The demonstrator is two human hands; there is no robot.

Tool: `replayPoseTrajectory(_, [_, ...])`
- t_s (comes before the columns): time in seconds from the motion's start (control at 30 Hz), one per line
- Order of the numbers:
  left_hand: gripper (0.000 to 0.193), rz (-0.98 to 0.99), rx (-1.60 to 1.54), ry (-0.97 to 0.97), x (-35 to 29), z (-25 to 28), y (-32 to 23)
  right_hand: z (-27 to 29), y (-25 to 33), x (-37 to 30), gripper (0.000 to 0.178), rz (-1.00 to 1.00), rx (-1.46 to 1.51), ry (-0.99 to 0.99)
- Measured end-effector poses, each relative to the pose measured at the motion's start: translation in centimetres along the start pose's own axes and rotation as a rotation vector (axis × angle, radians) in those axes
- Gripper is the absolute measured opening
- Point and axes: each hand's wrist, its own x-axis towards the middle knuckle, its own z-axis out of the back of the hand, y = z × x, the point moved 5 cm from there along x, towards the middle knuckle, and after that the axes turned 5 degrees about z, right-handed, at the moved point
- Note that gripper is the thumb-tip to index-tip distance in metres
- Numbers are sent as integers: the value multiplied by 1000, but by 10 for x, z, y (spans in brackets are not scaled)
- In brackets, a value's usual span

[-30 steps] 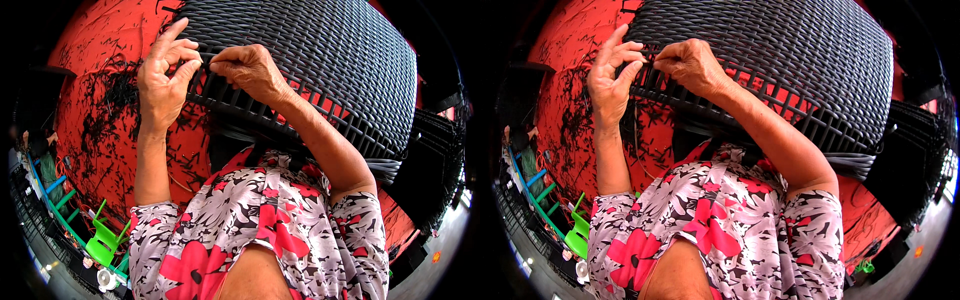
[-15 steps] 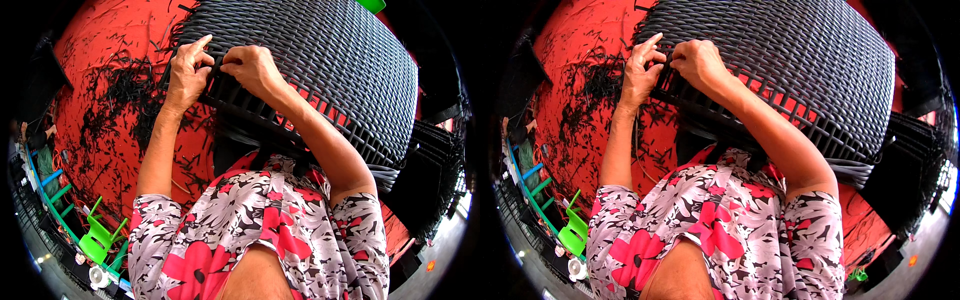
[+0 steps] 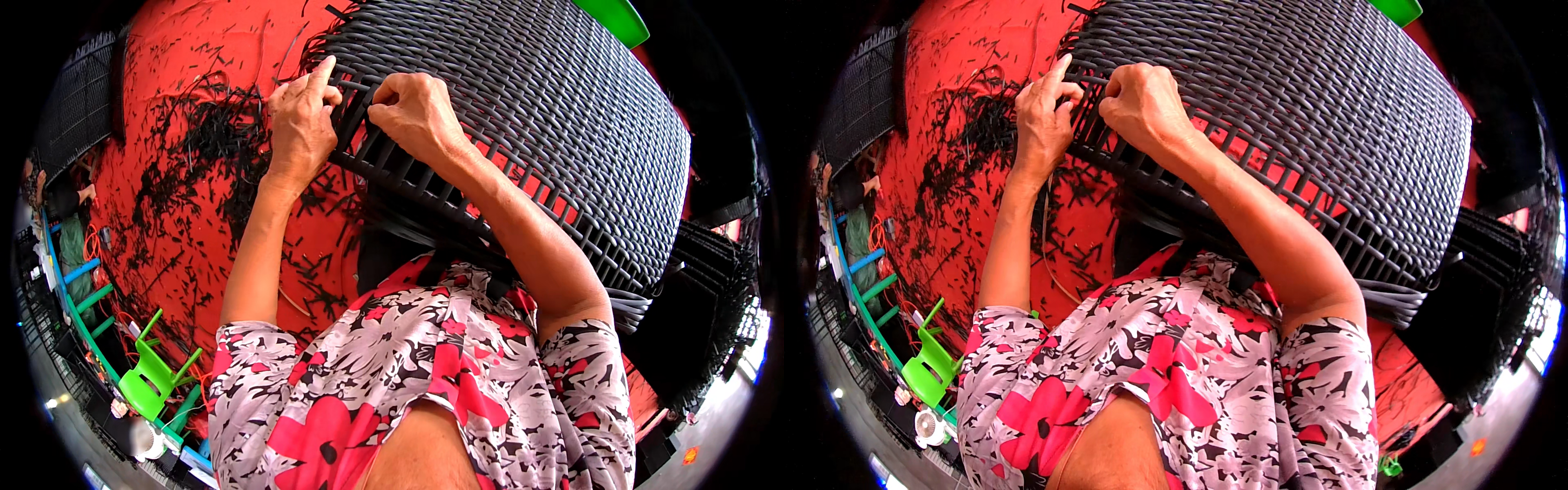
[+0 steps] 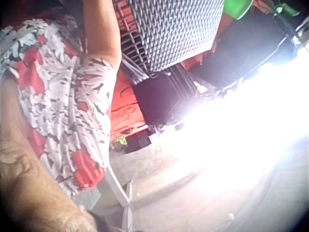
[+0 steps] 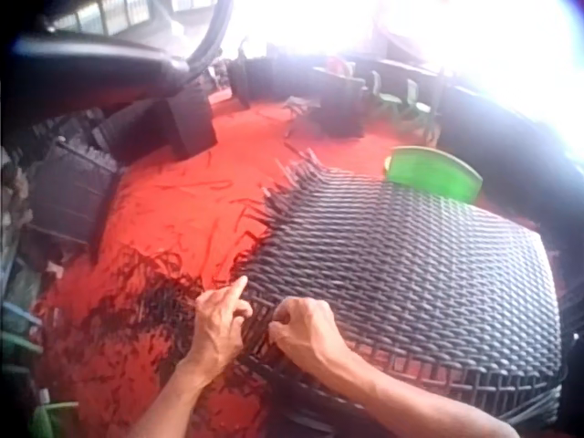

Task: The person weaves a black synthetic strip through the frame of a piece of furniture, pulling it tight and tucking the end into the existing weave. The person then turns the furniture piece over and repeats the weaving process on another section.

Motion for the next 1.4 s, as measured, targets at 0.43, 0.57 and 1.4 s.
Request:
replayPoseTrajectory(0.43, [64,215,-464,208,23,-14,15,-5,-12,18,15,88,-22,-34])
replayPoseTrajectory(0.57, [53,338,-604,331,39,-4,22,18,4,-9,19,294,-248,-109])
replayPoseTrajectory(1.4, [22,1008,-1333,219,9,-42,187,337,-65,-346,19,-588,-630,-760])
